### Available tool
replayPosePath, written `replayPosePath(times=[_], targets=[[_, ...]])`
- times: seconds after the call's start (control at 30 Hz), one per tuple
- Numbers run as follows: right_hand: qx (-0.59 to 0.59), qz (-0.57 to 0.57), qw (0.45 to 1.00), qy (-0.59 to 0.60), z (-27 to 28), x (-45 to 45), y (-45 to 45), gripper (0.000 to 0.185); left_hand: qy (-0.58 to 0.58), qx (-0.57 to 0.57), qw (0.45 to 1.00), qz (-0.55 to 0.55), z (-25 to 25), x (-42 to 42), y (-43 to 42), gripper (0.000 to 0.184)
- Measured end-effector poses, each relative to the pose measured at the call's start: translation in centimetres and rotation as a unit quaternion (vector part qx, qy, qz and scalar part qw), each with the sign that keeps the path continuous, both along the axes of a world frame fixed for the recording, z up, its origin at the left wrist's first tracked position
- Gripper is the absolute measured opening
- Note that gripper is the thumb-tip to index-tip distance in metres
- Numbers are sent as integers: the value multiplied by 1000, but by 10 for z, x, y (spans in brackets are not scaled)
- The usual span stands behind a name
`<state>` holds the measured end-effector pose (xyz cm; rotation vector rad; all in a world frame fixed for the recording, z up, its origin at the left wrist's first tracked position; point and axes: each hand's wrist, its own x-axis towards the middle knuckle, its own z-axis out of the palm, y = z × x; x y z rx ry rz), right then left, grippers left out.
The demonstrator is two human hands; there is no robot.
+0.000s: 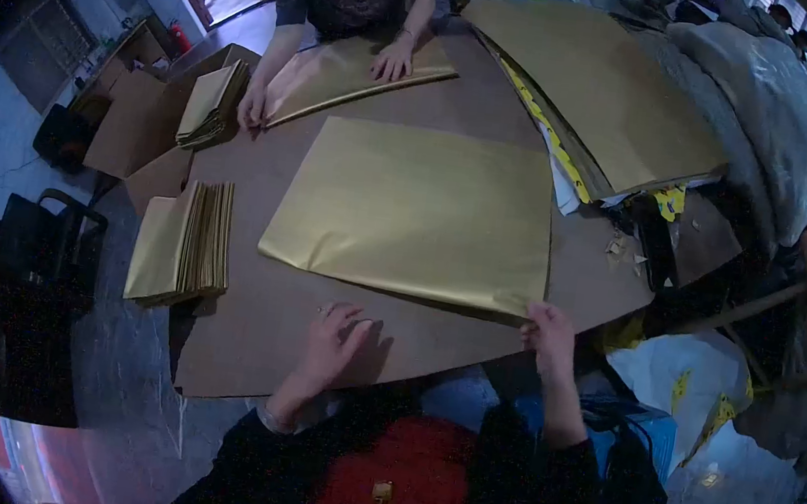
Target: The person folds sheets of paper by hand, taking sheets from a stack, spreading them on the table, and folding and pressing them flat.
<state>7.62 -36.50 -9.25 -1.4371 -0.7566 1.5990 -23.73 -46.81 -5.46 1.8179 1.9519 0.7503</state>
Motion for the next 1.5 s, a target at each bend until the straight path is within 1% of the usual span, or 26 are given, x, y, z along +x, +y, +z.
replayPosePath(times=[0.03,0.07,0.13,0.17,0.23,0.27,0.33,0.37,0.43,0.47,0.5,0.57,0.6,0.7,0.73,0.83,0.87,1.0,1.13,1.2,1.27,1.33,1.4,1.43,1.47,1.5], targets=[[4,9,1000,13,4,-21,-19,28,-108,-41,991,68,-1,6,0,35],[8,21,999,25,8,-41,-39,31,-107,-41,990,78,-2,6,-2,35],[-48,100,991,81,16,-68,-74,34,-249,-266,920,147,-2,3,-7,43],[-78,143,983,88,16,-79,-87,34,-250,-266,917,158,-4,2,-15,43],[-114,193,970,93,12,-94,-102,35,-409,-283,844,203,-7,4,-36,48],[-139,241,956,89,7,-99,-107,32,-411,-284,839,213,-6,8,-44,48],[-166,295,937,88,7,-108,-114,29,-446,-179,844,239,-2,14,-56,43],[-156,340,924,74,13,-113,-114,30,-444,-177,843,247,-17,12,-61,43],[-150,387,908,59,15,-122,-117,31,-353,-107,904,218,-53,7,-69,38],[-171,393,901,68,14,-125,-119,31,-430,-71,877,201,-62,7,-71,33],[-194,397,894,75,12,-126,-121,31,-432,-73,875,205,-62,9,-70,33],[-219,393,889,85,6,-129,-122,30,-517,-129,801,273,-61,9,-66,31],[-240,387,885,95,5,-131,-123,28,-518,-131,798,279,-63,9,-66,31],[-262,363,888,108,16,-135,-126,26,-526,-108,819,203,-69,6,-58,30],[-263,361,888,108,14,-135,-127,26,-525,-162,812,195,-45,6,-52,29],[-254,367,892,70,6,-136,-126,25,-497,-217,822,177,-56,-3,-45,29],[-247,360,896,83,5,-137,-126,25,-529,-154,811,196,-69,1,-46,29],[-226,346,904,110,5,-141,-122,26,-532,-150,813,184,-49,6,-50,28],[-236,332,904,128,1,-143,-121,26,-548,-163,793,209,-54,8,-56,29],[-227,333,906,127,8,-144,-117,27,-513,-198,816,178,-65,-1,-50,35],[-221,333,908,127,2,-145,-116,28,-502,-216,817,182,-61,-1,-47,33],[-213,327,912,126,4,-144,-112,29,-480,-160,837,208,-70,0,-42,28],[-225,341,905,121,12,-142,-110,32,-490,-151,836,197,-66,5,-39,28],[-226,329,909,121,10,-138,-108,32,-517,-134,817,220,-61,9,-37,29],[-214,384,891,115,6,-135,-106,35,-542,-116,796,246,-60,11,-36,30],[-202,440,868,108,4,-131,-104,38,-490,-133,832,221,-66,4,-38,31]])
